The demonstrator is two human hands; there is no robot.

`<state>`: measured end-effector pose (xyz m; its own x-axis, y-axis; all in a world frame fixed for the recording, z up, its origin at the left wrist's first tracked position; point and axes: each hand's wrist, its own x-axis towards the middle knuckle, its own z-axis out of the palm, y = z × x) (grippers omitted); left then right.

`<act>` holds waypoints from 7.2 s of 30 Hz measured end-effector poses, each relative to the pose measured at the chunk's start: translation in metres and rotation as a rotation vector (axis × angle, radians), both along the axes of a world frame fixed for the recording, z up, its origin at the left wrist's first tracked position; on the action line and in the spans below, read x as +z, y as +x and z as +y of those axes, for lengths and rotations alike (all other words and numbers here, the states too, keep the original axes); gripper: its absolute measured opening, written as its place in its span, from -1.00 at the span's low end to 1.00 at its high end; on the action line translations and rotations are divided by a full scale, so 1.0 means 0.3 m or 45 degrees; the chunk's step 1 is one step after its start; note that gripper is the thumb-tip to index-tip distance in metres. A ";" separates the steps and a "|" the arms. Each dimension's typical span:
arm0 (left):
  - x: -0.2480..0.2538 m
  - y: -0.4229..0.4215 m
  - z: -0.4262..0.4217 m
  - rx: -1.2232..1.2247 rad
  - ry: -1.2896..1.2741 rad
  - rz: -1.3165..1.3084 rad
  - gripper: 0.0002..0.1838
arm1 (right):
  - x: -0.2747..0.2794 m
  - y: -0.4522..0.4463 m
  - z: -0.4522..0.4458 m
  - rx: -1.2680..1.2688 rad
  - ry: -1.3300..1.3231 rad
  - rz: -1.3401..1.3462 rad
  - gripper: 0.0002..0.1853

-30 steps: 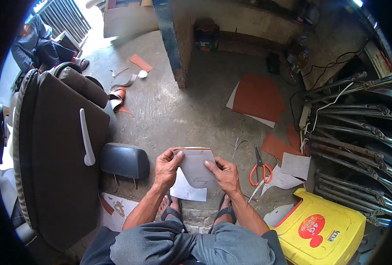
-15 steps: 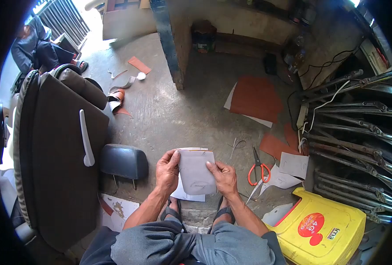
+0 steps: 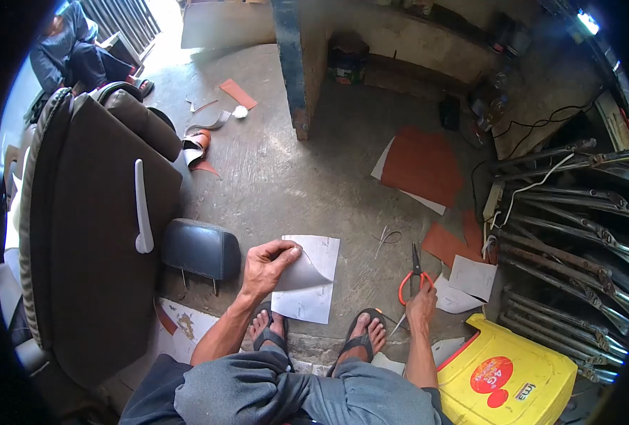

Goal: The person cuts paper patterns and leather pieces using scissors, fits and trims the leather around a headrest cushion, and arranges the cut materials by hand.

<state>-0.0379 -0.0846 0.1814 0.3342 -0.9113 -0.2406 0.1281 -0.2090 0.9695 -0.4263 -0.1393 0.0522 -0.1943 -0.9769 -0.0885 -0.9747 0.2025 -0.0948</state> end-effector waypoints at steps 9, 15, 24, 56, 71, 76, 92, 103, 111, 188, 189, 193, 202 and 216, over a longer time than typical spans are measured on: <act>-0.005 0.018 -0.030 -0.331 0.159 0.043 -0.62 | 0.037 0.016 -0.039 -0.344 0.410 -0.748 -0.61; 0.025 0.023 -0.043 -0.443 0.143 0.042 -0.27 | 0.235 0.207 -0.004 0.075 0.419 -1.616 -0.75; 0.048 0.061 -0.027 -0.547 0.023 0.185 0.16 | 0.503 0.411 0.002 0.937 0.622 -1.087 -0.31; -0.167 0.247 -0.063 0.671 -0.082 -0.913 -0.68 | 0.022 0.164 0.046 0.480 -0.244 -0.437 -0.53; -0.478 0.221 -0.012 -0.250 0.321 -1.412 -0.61 | -0.085 0.694 -0.152 0.964 0.158 -0.564 -0.55; -0.427 0.324 -0.107 0.190 0.355 -0.953 -0.74 | -0.020 0.576 -0.178 0.407 0.407 -1.075 -0.63; -0.341 0.144 0.012 0.384 -0.051 -1.108 -0.51 | 0.212 0.638 0.002 0.629 0.369 -1.218 -0.66; -0.370 -0.105 0.225 -0.036 -0.065 -1.098 -0.46 | 0.039 0.537 0.116 0.119 0.514 -1.331 -0.63; -0.473 -0.275 0.153 -0.703 -0.290 -1.432 -0.34 | -0.057 0.382 0.152 -0.017 0.429 -1.017 -0.61; -0.447 -0.158 0.035 0.280 0.003 -0.402 -0.38 | 0.114 0.555 -0.095 0.090 0.605 -1.424 -0.68; -0.423 -0.123 0.018 0.165 0.031 0.000 -0.38 | 0.149 0.563 -0.083 0.066 0.636 -1.517 -0.69; -0.461 -0.057 -0.014 0.057 0.036 0.681 -0.38 | 0.183 0.572 -0.080 0.003 0.626 -1.698 -0.73; -0.471 -0.066 0.012 0.190 0.115 0.997 -0.61 | 0.143 0.539 -0.065 -0.107 0.571 -1.884 -0.78; -0.173 0.062 -0.014 0.038 0.096 0.147 -0.74 | -0.051 0.137 -0.039 0.259 -0.218 -0.021 -0.47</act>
<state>-0.0192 -0.0887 0.1296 0.3267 -0.8792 -0.3467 0.2454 -0.2753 0.9295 -0.3851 -0.1512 0.0369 0.0073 -0.9967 0.0802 -0.9917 -0.0175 -0.1274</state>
